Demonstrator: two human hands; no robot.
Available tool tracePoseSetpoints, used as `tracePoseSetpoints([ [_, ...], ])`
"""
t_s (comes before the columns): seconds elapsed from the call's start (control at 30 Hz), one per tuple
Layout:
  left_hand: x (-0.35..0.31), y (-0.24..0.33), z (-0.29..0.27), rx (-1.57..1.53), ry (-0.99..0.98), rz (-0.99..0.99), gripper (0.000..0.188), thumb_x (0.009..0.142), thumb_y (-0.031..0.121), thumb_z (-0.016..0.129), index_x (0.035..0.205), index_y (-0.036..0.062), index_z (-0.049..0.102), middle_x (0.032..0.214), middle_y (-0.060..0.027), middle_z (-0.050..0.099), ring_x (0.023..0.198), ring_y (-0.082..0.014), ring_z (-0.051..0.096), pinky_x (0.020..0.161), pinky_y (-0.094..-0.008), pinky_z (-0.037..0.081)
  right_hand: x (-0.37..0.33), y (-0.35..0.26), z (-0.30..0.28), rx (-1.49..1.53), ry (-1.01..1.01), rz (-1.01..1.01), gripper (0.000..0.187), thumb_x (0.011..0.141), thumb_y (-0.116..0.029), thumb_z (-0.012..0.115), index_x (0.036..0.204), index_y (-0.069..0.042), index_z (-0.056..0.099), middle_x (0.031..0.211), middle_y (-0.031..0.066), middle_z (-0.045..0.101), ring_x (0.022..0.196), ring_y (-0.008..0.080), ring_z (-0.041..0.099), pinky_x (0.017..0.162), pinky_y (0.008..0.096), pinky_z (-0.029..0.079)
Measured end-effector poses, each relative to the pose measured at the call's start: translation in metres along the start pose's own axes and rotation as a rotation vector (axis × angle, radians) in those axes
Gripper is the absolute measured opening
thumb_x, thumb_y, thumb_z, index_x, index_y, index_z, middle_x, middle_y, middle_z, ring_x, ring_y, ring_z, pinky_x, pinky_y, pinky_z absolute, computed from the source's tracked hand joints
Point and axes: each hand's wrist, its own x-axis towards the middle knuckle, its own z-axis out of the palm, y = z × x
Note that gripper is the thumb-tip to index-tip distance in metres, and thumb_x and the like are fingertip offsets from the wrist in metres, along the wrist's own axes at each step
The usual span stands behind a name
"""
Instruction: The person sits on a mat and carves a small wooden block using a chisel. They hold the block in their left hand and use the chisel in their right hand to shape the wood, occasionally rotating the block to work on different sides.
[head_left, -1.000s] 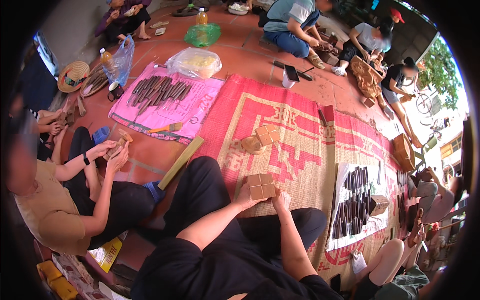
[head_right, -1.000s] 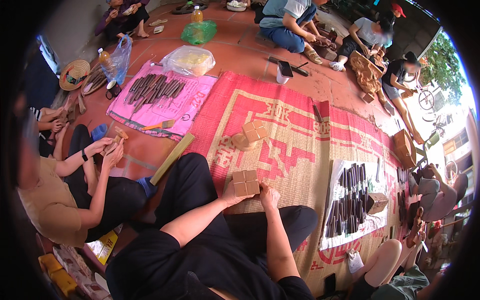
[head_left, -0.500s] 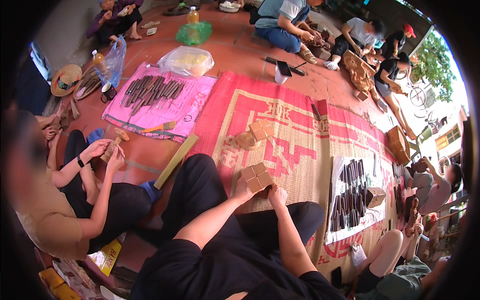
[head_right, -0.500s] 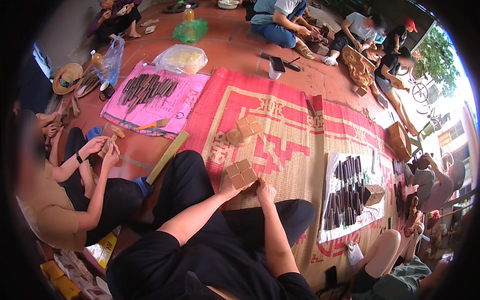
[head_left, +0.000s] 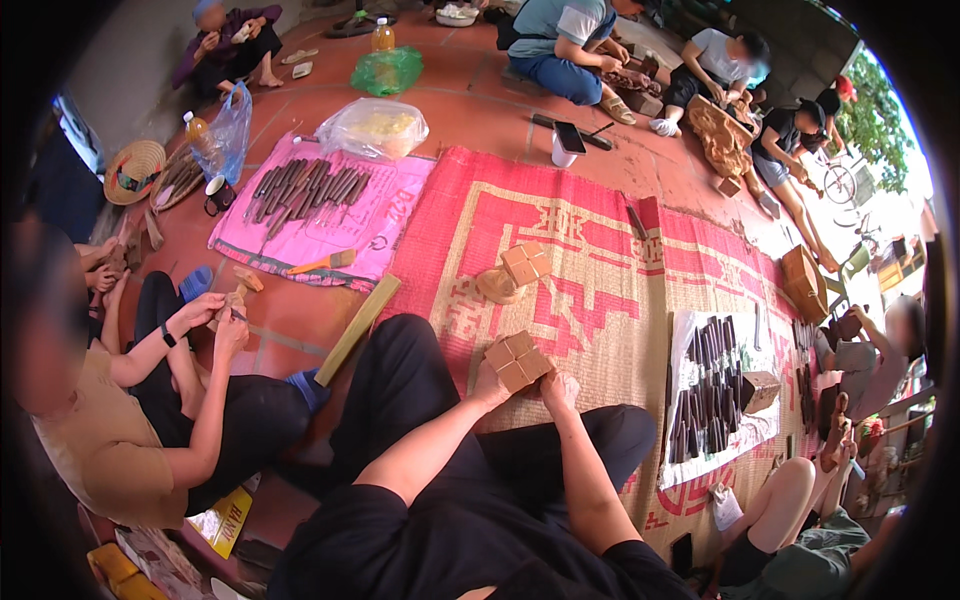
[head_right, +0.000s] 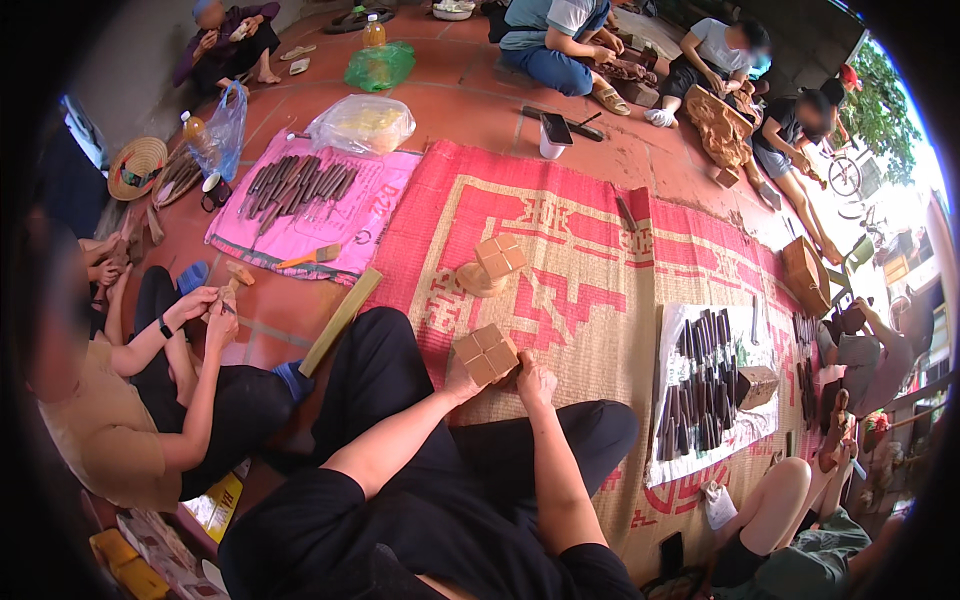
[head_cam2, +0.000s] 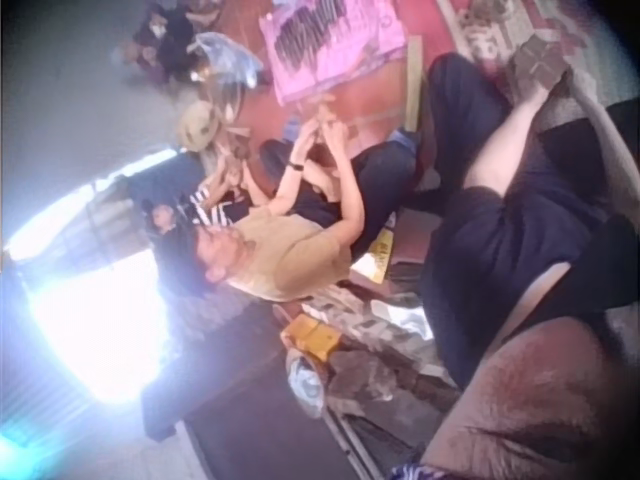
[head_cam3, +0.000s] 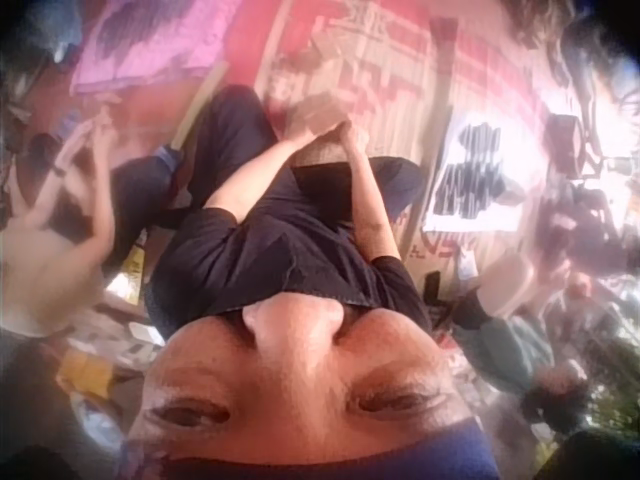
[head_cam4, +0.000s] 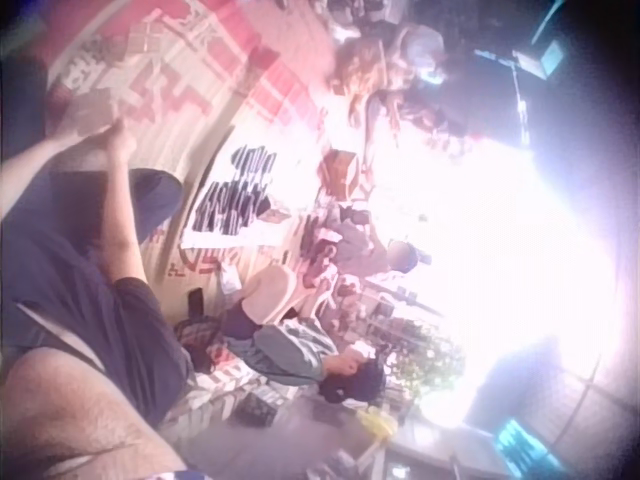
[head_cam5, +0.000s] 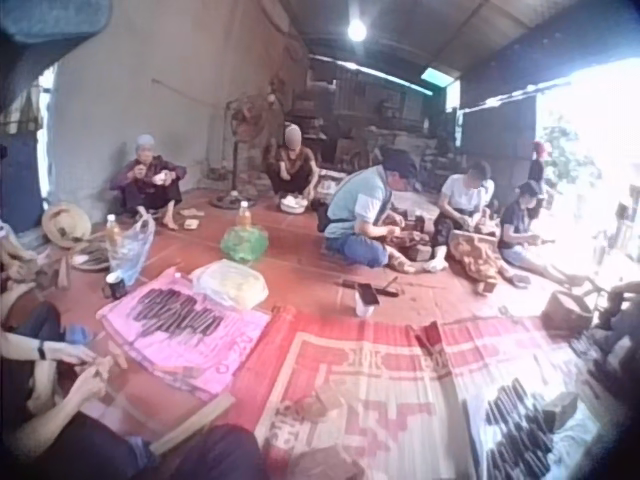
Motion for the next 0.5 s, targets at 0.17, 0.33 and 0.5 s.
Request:
tracePoseSetpoints([
  [0.17,0.003,-0.017,-0.003,0.11,0.016,0.038,0.041,0.073,0.018,0.073,0.108,0.0074,0.055,0.103,-0.0036,0.06,0.094,-0.0141,0.058,0.079,-0.029,0.047,-0.011,-0.038,-0.021,0.146,0.005,0.079,0.015,0.079,-0.015,0.051,0.091,-0.009,0.058,0.071,0.018,0.061,0.064,0.036,0.061,0.059,0.0466,0.047],
  [0.33,0.007,-0.008,0.002,0.344,0.054,0.119,0.041,0.073,0.019,0.071,0.109,0.0075,0.055,0.106,-0.0053,0.059,0.097,-0.0162,0.057,0.081,-0.0303,0.046,-0.016,-0.018,0.012,0.088,0.027,-0.02,0.023,0.08,-0.011,0.047,0.102,-0.007,0.049,0.063,0.0134,0.06,0.061,0.034,0.061,0.058,0.0437,0.047],
  [0.5,0.003,-0.012,-0.005,0.201,0.001,0.075,0.044,0.073,0.024,0.069,0.111,0.0086,0.052,0.11,-0.0075,0.056,0.103,-0.0211,0.054,0.085,-0.0326,0.044,0.003,-0.008,0.009,-0.058,-0.078,0.037,0.013,0.083,-0.012,0.042,0.094,-0.01,0.048,0.068,0.0179,0.062,0.065,0.0344,0.062,0.057,0.0448,0.047],
])
